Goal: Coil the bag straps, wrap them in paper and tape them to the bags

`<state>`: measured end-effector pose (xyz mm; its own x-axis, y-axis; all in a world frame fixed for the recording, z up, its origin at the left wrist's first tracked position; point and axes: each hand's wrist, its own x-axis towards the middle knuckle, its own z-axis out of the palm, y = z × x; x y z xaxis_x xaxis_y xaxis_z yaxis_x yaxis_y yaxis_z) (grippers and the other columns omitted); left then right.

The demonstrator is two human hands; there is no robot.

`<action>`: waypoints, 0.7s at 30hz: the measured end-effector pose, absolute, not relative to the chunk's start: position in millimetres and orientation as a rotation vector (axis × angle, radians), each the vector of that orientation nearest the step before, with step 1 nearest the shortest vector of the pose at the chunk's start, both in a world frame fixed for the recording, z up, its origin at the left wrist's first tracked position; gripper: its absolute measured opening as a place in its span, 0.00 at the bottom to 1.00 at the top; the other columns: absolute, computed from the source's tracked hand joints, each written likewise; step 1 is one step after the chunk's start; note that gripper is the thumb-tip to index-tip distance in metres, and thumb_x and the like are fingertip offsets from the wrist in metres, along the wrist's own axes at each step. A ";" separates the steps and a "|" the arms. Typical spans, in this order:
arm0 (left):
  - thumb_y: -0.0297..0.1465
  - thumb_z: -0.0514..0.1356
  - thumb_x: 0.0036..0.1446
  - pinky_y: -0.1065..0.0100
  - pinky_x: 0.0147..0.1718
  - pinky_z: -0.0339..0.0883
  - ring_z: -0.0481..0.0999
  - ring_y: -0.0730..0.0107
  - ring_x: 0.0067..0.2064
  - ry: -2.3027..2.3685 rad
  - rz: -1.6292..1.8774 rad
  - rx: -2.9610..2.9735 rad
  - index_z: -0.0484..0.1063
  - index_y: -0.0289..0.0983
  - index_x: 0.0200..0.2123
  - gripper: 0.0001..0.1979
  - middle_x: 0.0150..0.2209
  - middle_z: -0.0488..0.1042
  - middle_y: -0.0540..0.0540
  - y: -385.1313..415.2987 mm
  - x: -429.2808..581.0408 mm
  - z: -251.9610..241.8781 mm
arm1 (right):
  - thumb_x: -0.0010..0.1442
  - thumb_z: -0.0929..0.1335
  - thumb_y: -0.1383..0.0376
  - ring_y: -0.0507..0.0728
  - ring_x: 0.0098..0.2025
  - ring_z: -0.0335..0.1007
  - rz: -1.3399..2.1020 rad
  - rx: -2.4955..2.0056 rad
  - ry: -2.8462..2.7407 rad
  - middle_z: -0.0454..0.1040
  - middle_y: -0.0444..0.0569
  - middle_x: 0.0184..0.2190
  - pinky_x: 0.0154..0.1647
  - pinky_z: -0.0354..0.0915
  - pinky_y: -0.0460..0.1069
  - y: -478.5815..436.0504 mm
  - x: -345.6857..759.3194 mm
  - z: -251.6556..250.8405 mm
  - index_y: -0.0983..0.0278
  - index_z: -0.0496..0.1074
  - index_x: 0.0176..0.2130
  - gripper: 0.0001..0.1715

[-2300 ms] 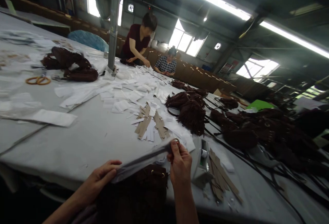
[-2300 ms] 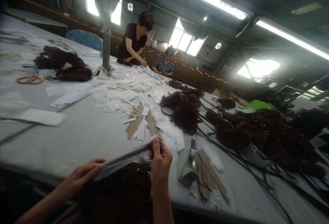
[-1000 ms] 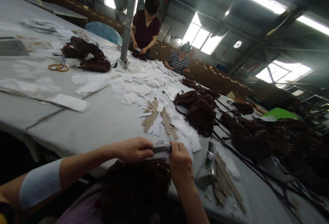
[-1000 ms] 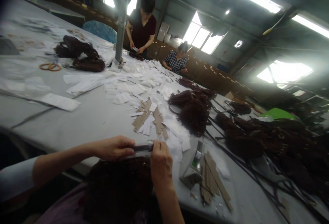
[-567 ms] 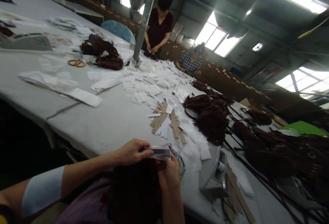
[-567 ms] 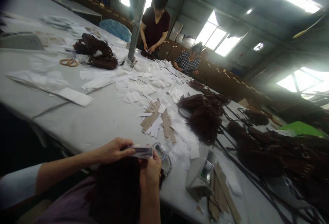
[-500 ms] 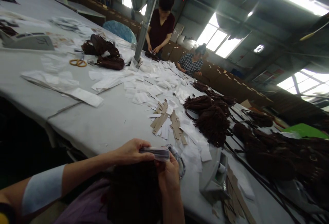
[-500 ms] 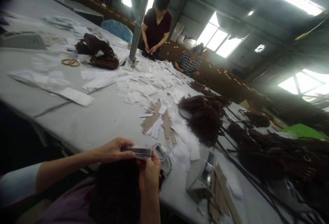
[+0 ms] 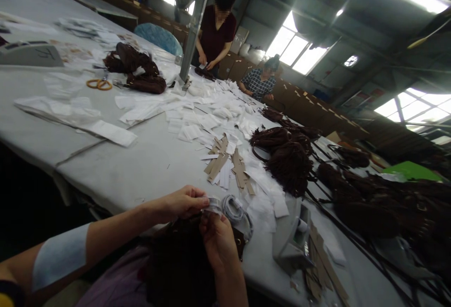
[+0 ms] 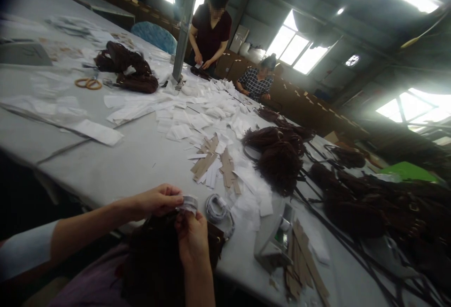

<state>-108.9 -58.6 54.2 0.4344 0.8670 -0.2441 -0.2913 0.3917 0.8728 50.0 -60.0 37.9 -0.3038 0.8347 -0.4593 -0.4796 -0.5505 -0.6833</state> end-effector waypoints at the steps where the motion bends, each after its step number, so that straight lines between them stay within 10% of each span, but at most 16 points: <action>1: 0.46 0.64 0.49 0.75 0.14 0.35 0.42 0.84 0.15 0.774 0.851 0.807 0.62 0.36 0.26 0.21 0.15 0.50 0.61 -58.6 -108.3 51.9 | 0.44 0.77 0.68 0.44 0.21 0.64 1.974 -1.017 -0.490 0.71 0.39 0.22 0.20 0.62 0.38 -59.9 48.6 36.1 0.66 0.73 0.30 0.13; 21: 0.47 0.59 0.55 0.78 0.13 0.45 0.53 0.83 0.15 0.876 0.875 0.981 0.70 0.33 0.39 0.22 0.18 0.61 0.57 -57.9 -105.4 38.7 | 0.47 0.74 0.74 0.50 0.28 0.73 1.923 -0.845 -0.441 0.76 0.43 0.28 0.26 0.72 0.43 -59.6 51.2 25.3 0.63 0.72 0.30 0.10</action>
